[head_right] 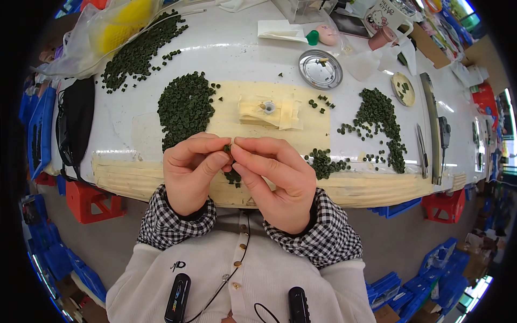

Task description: Sorting small green toy components on a workshop table.

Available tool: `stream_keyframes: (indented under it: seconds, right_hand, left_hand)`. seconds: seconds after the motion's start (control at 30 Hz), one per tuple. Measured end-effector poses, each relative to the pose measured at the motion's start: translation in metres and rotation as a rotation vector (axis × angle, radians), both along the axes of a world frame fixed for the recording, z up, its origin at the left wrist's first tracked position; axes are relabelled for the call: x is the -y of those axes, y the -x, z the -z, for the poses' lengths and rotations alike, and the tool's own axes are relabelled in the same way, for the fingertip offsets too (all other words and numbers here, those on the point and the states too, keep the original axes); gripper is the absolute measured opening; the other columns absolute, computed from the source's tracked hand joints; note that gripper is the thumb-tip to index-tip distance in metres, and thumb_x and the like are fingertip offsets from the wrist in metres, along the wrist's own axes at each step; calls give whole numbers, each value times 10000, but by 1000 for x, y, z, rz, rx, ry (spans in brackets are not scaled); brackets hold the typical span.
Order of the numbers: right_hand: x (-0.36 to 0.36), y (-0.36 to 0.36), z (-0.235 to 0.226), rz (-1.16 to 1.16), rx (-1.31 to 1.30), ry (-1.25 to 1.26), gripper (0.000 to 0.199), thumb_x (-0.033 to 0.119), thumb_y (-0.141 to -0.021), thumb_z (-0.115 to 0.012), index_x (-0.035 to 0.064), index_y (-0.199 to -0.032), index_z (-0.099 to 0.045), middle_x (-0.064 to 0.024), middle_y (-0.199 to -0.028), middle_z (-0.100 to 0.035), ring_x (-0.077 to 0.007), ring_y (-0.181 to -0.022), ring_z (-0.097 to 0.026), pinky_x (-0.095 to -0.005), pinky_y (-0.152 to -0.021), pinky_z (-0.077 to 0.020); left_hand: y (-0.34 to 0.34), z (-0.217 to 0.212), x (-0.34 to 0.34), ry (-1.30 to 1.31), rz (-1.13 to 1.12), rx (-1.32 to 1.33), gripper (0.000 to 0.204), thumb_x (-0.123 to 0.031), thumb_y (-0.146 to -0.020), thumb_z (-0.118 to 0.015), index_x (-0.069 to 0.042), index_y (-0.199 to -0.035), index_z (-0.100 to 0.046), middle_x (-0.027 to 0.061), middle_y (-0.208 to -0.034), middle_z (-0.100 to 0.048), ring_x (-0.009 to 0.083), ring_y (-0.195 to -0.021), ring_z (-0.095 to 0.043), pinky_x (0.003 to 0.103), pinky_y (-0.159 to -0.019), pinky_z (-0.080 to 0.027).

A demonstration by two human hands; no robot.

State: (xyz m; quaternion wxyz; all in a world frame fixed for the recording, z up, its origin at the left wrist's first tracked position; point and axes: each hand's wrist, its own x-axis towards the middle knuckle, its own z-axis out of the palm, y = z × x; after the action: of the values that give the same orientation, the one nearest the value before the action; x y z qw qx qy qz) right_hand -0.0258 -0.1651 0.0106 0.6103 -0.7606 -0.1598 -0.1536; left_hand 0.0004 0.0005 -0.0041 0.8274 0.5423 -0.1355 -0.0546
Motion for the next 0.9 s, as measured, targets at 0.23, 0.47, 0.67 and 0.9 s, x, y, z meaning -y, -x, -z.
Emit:
stream_keyframes:
  seconds: [0.23,0.47,0.67,0.9]
  right_hand:
    - [0,2,1,-51,-64,-62,280,-68,-832,-656,3,-1101,-684,-136,-1138,-624,-188,-984,-635,-266,-829,-517]
    - [4,2,1,-72,-110,-101,278,-63,-829,-657,3,-1097,-687,-136,-1138,-621,-184,-990,-628,-267,-841,-509]
    - [4,3,0,-59,-113,-102,284,-63,-827,-659,3,-1101,-686,-135,-1130,-621,-184,-976,-632,-265,-829,-514]
    - [4,2,0,-50,-73,-37,287,-60,-832,-659,5,-1110,-683,-137,-1121,-622,-184,-964,-636,-259,-811,-518]
  left_hand:
    - [0,-2,-3,-236,-92,232,204,98,-835,-647,29,-1023,-686,122,-991,-667,148,-849,-644,247,-733,-519]
    - [0,0,-1,-184,-74,155,186,100,-828,-653,28,-996,-686,116,-1017,-676,146,-853,-642,254,-737,-513]
    - [4,-4,2,-32,-43,13,187,105,-853,-630,39,-1025,-656,100,-975,-663,130,-894,-636,227,-774,-520]
    - [2,-4,0,-92,-52,44,182,109,-844,-636,42,-1010,-667,109,-981,-660,134,-889,-634,233,-766,-514]
